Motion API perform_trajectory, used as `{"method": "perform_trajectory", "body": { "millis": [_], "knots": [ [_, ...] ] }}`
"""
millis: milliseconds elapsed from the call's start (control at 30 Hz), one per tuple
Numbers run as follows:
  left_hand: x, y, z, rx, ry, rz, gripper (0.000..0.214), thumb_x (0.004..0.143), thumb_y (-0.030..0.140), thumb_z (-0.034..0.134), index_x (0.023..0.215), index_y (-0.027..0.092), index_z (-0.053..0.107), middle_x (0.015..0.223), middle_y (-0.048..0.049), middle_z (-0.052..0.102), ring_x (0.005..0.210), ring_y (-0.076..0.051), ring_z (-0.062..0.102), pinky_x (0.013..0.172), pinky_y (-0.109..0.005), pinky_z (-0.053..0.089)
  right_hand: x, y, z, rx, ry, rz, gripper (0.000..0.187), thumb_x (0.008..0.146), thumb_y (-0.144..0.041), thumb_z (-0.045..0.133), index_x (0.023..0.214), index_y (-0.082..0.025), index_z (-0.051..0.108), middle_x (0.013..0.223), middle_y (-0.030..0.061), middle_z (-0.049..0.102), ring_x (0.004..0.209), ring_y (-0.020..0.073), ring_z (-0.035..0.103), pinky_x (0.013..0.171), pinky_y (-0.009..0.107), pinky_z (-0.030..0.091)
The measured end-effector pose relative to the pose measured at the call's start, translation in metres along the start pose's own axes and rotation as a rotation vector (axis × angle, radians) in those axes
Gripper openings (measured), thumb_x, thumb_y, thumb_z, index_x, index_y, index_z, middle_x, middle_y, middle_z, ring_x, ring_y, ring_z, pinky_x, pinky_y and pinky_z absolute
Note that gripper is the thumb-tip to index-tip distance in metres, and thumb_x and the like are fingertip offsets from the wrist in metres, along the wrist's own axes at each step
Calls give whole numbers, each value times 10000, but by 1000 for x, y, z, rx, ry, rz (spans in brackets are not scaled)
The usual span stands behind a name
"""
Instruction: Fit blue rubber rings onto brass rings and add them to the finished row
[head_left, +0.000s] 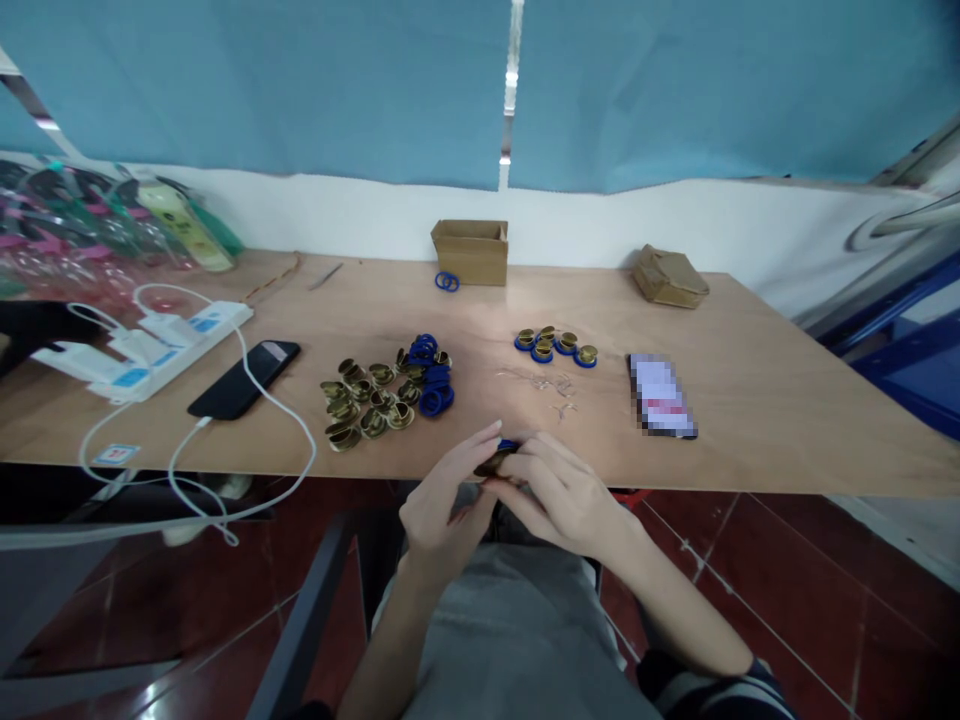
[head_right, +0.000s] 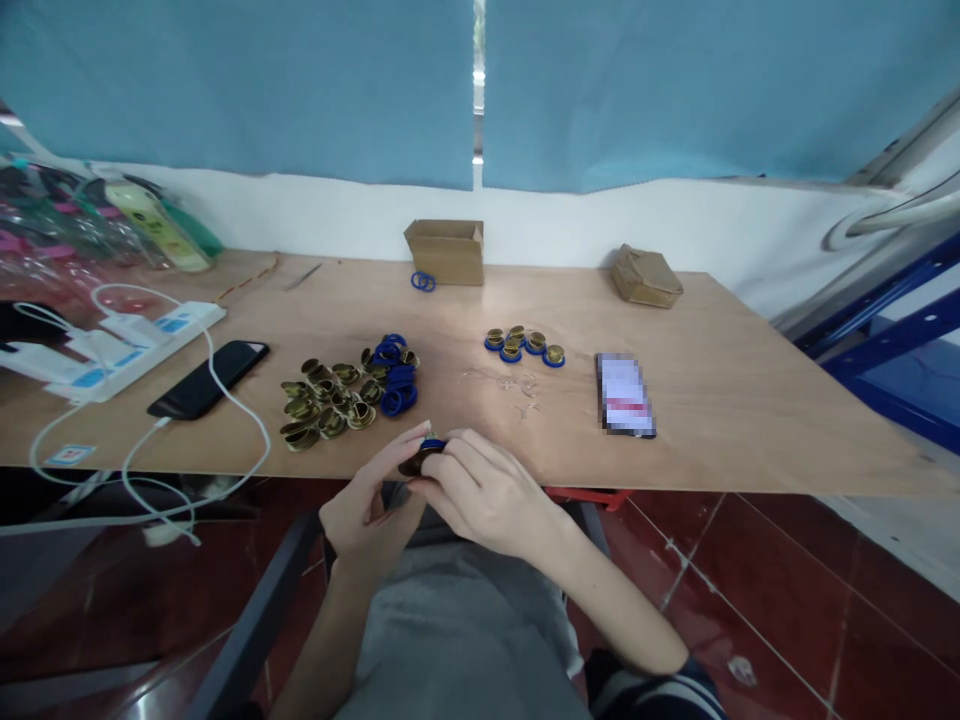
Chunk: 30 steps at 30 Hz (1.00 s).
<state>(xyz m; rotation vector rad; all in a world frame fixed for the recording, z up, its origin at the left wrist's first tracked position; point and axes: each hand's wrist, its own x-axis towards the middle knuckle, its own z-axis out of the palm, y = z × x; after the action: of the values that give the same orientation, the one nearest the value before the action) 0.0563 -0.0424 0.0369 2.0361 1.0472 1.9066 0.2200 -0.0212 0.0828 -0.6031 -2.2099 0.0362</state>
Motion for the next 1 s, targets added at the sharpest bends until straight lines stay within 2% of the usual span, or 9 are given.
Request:
{"method": "perform_trajectory", "body": {
  "millis": [133,233,400,633,767,1000],
  "knots": [
    [0,1,0,56,-5,-7,528,866,46,708,1363,206,628,1282,-88,752,1124,-215,755,972,-318,650,-3,4,0,220,-1,196,179,1001,-276,643,1115,-229,513,786,-25,560,688,147,585,626,269,511],
    [0,1,1,105,25,-11,570,839,46,748,1370,218,629,1267,-75,760,1087,-214,769,950,-311,660,-4,6,-2,331,-17,320,233,978,-227,647,1137,-250,479,760,-62,511,641,118,558,619,240,478],
    [0,-1,2,157,16,-22,590,820,28,764,1363,220,636,1263,-69,761,1091,-218,767,961,-321,657,-2,10,-8,424,-185,476,269,930,-145,587,1138,-255,456,811,-58,537,649,108,561,613,224,455],
    [3,-3,1,242,-57,95,529,849,15,734,1347,164,636,1280,-107,749,1131,-221,749,1005,-339,633,-1,13,-8,441,-212,553,272,877,-134,581,1076,-253,437,768,-67,523,659,124,581,590,226,433],
    [3,-2,1,249,-72,107,520,857,22,728,1350,158,631,1288,-119,742,1143,-224,743,998,-337,634,-2,15,-8,447,-197,576,256,887,-158,584,1079,-248,440,768,-66,522,619,115,562,532,207,396],
    [3,0,3,229,-81,102,514,865,36,722,1350,180,629,1265,-110,749,1126,-229,749,955,-345,652,-1,16,-5,468,-188,605,230,872,-133,575,1014,-250,436,706,-94,470,560,96,505,528,207,385]
  ]
}}
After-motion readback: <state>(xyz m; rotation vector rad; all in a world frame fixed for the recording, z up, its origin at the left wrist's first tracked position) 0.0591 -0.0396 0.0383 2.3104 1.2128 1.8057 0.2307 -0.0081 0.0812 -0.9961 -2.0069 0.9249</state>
